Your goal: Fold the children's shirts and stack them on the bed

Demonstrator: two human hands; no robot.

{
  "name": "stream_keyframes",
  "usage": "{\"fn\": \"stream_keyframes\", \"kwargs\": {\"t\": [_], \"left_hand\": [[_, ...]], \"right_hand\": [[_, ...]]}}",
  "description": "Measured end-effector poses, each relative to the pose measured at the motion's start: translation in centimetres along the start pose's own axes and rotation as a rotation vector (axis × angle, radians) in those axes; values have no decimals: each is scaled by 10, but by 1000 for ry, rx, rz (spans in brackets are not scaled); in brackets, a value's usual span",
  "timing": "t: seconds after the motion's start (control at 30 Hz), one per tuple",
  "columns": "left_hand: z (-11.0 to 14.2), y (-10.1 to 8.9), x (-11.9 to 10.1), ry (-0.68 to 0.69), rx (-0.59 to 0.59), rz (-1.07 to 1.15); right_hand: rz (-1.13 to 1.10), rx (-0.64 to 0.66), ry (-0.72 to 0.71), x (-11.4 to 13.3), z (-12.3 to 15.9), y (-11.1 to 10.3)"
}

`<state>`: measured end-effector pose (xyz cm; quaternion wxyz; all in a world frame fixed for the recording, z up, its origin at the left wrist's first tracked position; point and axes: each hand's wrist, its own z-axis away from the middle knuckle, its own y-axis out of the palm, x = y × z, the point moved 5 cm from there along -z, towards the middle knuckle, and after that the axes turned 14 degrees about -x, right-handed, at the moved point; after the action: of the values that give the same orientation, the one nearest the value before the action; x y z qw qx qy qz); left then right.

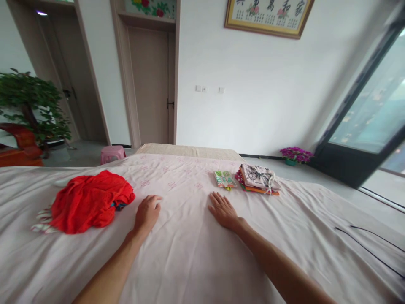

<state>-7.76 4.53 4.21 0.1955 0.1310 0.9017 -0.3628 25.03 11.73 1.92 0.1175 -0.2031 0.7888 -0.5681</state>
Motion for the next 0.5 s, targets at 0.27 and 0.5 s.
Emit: {"fn": "stream_keyframes", "kwargs": {"t": [0.27, 0.5], "left_hand": [[-5, -94, 23, -32, -513, -322], [4, -115, 102, -378, -372, -423]], "right_hand": [[-77, 28, -7, 38, 41, -14], [-99, -11, 40, 44, 47, -21]]}}
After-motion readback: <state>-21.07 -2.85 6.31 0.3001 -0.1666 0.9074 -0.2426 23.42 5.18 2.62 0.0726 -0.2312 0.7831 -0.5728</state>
